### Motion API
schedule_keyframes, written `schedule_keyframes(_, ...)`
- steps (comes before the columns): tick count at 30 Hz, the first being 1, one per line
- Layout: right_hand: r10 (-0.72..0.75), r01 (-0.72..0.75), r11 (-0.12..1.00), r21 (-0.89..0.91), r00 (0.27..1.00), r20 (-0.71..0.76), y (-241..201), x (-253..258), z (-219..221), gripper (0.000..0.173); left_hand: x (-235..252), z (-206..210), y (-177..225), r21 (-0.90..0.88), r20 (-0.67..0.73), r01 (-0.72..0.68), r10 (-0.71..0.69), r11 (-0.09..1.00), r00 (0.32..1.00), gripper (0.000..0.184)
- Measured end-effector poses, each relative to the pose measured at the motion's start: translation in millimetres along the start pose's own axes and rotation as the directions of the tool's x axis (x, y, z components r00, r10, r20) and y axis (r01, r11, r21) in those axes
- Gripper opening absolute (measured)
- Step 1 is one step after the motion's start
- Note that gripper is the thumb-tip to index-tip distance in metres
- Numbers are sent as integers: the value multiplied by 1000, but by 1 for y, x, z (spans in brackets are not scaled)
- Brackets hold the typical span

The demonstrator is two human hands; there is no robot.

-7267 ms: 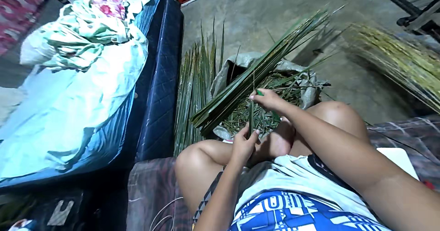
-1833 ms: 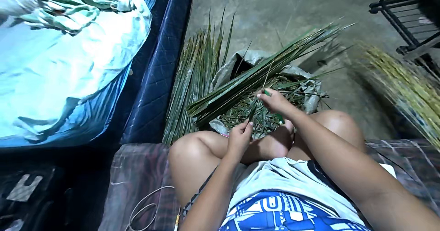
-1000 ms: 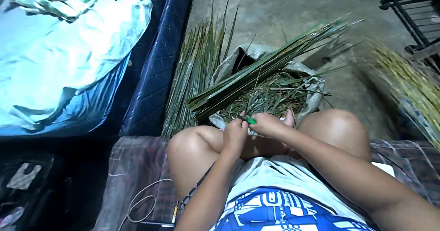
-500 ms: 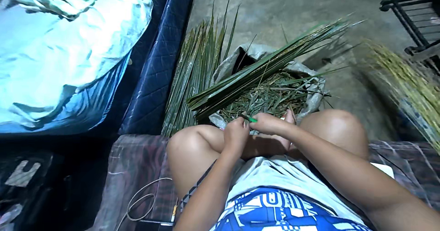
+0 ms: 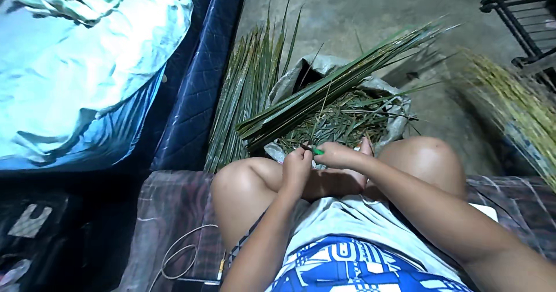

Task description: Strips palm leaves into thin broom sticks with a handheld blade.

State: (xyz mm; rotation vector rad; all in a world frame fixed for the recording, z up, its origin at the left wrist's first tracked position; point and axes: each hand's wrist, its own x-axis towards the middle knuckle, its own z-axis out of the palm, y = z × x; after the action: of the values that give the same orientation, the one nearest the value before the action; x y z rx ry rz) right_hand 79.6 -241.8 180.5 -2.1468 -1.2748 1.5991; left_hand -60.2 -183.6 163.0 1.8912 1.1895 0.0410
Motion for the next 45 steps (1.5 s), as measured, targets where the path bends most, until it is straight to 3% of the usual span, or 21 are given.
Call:
schedule_keyframes(8, 105, -175, 962, -211, 946, -308, -8, 9, -3, 32, 5, -1, 4, -57, 5, -20, 20, 998, 1000, 41)
schedule_keyframes(14, 198, -276, 955, -107, 866, -460, 16, 18, -25, 32, -2, 3, 2, -11, 18, -50, 50, 999, 999, 40)
schedule_keyframes(17, 185, -230, 971, -65, 897, -401, 13, 10, -26, 32, -3, 2, 6, 106, 36, -63, 60, 992, 998, 43)
schedule_keyframes(20, 126, -135, 989, -52, 980, -154, -1, -2, -14, 34, -3, 2, 13, 300, 73, -63, 43, 952, 996, 43)
schedule_keyframes(22, 110, -114, 990, -82, 992, -61, -2, -1, -8, 35, -4, 4, 16, 420, 83, -54, 22, 906, 996, 39)
schedule_keyframes(30, 235, -270, 949, -164, 950, -205, -6, 5, -7, 38, -3, 12, 18, 547, 26, -34, 23, 837, 999, 43)
schedule_keyframes(33, 230, -277, 943, -184, 943, -242, -3, 6, -8, 37, 1, 12, 12, 416, 57, -36, 13, 908, 998, 45)
schedule_keyframes(36, 209, -265, 946, -184, 938, -275, 6, 8, -12, 36, 5, 13, -3, 17, 49, -93, 92, 995, 994, 42)
schedule_keyframes(40, 190, -251, 951, -181, 935, -298, 7, 7, -10, 36, 11, 21, -11, -445, 44, 34, -16, 895, 999, 42)
schedule_keyframes(42, 191, -253, 950, -182, 935, -300, 6, 8, -10, 36, 13, 19, -12, -528, 106, 111, -64, 842, 992, 34)
schedule_keyframes(45, 191, -255, 950, -183, 933, -306, 6, 9, -10, 35, 14, 18, -12, -470, 119, 99, -48, 877, 992, 29)
